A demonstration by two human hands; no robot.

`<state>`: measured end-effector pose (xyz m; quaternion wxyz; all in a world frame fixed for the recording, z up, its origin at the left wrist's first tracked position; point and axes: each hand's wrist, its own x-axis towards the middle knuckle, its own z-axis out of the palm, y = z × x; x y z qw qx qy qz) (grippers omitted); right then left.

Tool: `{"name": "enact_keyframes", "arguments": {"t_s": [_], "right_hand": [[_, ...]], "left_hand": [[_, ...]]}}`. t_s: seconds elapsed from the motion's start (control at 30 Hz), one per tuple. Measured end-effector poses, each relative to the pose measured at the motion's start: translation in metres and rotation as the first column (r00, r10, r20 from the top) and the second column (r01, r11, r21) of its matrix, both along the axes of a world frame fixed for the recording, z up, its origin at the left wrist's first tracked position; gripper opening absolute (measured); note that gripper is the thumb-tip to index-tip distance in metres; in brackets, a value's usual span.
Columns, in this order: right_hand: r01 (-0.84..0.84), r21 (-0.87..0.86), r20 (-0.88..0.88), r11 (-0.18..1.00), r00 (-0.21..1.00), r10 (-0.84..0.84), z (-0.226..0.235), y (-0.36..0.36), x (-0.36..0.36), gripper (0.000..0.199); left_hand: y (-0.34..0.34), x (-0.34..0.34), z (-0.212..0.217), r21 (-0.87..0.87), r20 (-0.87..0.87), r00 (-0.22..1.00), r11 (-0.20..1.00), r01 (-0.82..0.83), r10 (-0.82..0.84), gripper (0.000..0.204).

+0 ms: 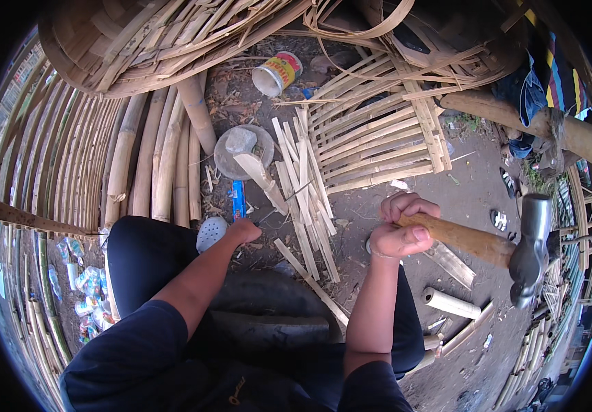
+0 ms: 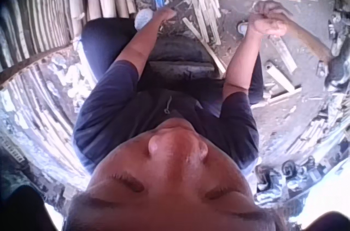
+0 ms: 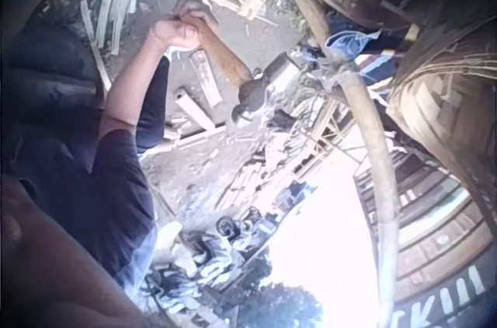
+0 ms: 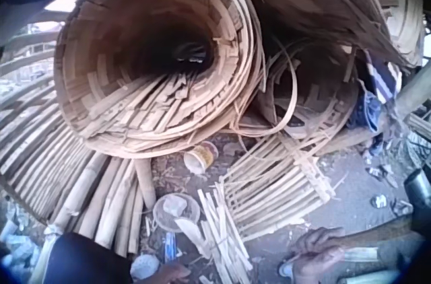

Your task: The person shaves a bamboo strip using a knife, then uses a hammer to tap the knife against the strip to refine its thickness.

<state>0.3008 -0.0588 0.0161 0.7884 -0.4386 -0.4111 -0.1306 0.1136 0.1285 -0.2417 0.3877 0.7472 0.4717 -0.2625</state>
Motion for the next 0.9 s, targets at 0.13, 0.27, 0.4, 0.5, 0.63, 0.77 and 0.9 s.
{"name": "enact_keyframes", "arguments": {"t_s": [0.13, 0.27, 0.4, 0.5, 0.63, 0.77, 0.9], "right_hand": [[0.114, 0.117, -0.043, 0.987, 0.993, -0.109, -0.098, 0.033, -0.024, 0.055], [0.148, -0.946, 0.085, 0.287, 0.972, -0.219, -0.288, -0.009, -0.062, 0.043], [0.074, -0.985, 0.049, 0.155, 0.987, -0.154, -0.285, 0.008, -0.061, 0.045], [0.013, -0.994, -0.011, 0.11, 0.976, -0.217, -0.247, 0.019, -0.046, 0.048], [-0.033, -0.973, -0.113, 0.228, 0.929, -0.352, -0.202, 0.016, -0.037, 0.052], [-0.088, -0.942, -0.22, 0.325, 0.891, -0.398, -0.178, 0.004, -0.039, 0.05], [-0.11, -0.899, -0.276, 0.425, 0.894, -0.352, -0.18, -0.014, -0.035, 0.05]], "left_hand": [[0.005, -0.016, -0.019, 0.105, 0.044, 0.998, 0.994, -0.038, 0.033, 0.036], [-0.002, 0.0, -0.002, 0.007, -0.019, 0.998, 0.998, 0.059, -0.059, 0.034], [0.001, 0.004, 0.012, 0.078, -0.005, 1.0, 0.997, 0.024, -0.024, 0.031], [0.003, 0.005, 0.007, -0.029, -0.046, 0.998, 0.999, 0.04, -0.041, 0.03], [0.008, 0.006, -0.005, -0.094, -0.024, 0.999, 0.995, 0.042, -0.044, 0.029], [0.006, 0.007, 0.005, -0.041, 0.092, 0.995, 0.998, 0.04, -0.036, 0.023], [0.007, 0.012, 0.031, -0.079, 0.038, 0.999, 0.997, 0.005, -0.002, 0.017]]}}
